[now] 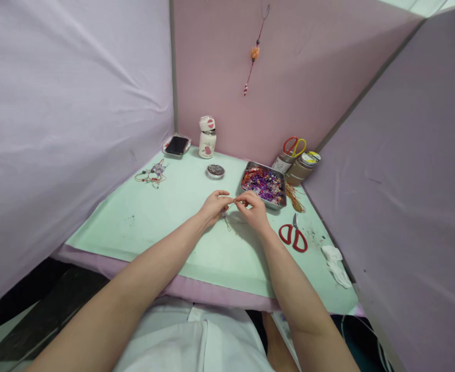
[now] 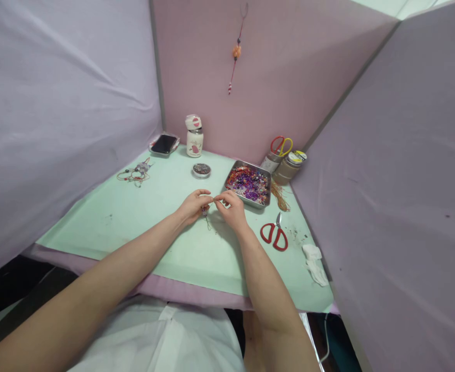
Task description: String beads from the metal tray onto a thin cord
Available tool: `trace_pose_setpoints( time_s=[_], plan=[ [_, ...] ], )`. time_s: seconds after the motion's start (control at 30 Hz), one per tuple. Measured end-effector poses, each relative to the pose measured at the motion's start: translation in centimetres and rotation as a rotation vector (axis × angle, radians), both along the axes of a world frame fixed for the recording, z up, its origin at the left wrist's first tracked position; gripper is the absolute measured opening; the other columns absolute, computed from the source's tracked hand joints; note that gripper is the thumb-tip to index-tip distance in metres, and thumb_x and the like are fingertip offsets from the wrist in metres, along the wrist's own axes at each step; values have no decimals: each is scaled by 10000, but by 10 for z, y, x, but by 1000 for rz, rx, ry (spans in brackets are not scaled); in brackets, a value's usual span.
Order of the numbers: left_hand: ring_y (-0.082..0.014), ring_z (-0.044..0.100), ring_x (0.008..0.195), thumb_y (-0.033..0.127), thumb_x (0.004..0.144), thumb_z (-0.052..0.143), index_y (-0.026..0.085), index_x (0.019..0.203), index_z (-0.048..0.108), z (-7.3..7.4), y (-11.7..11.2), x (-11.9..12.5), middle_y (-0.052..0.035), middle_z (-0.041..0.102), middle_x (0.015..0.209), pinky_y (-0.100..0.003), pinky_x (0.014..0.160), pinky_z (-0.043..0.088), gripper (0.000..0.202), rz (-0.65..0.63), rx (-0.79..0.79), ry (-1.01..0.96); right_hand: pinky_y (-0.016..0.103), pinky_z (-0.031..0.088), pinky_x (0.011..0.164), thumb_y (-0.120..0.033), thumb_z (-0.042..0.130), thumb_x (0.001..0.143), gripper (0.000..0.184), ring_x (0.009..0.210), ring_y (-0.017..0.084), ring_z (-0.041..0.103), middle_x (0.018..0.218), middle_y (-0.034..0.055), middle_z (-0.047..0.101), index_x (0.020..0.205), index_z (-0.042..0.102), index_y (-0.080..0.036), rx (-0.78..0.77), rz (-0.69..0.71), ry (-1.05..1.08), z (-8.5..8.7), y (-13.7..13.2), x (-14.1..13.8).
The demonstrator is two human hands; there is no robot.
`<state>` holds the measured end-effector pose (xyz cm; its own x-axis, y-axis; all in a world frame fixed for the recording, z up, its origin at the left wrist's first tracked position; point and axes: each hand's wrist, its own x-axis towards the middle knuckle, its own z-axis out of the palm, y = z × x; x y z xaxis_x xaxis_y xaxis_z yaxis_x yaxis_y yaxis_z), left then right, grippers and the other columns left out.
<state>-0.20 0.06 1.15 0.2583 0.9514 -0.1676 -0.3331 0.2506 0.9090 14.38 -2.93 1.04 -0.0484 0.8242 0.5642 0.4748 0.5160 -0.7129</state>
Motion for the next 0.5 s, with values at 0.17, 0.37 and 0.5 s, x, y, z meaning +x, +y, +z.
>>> trace_pose_setpoints(
  time_s=[0.17, 0.37, 0.5],
  plan=[
    [-54, 409, 466, 121, 583, 720, 187, 915, 502, -2, 1, 0, 62, 495, 572, -214, 501, 272, 403, -23, -35, -20, 322, 428, 664, -316, 598, 815, 122, 771, 186, 542, 833, 47, 606, 809, 705, -257, -31, 10, -6, 0, 0, 0],
    [-50, 391, 458, 100, 569, 745, 181, 884, 513, -3, 2, -1, 74, 455, 538, -216, 501, 290, 400, -77, -84, -100, 396, 424, 812, -298, 556, 858, 139, 833, 214, 555, 846, 59, 627, 836, 690, -267, 52, 7, -192, 1, 0, 6],
    [-55, 419, 458, 120, 561, 769, 176, 875, 521, -4, 2, -3, 59, 486, 554, -218, 495, 293, 405, -139, -96, -100, 409, 402, 853, -249, 527, 856, 121, 857, 223, 529, 836, 61, 609, 799, 634, -247, 102, -22, -295, 2, 0, 7]
  ],
)
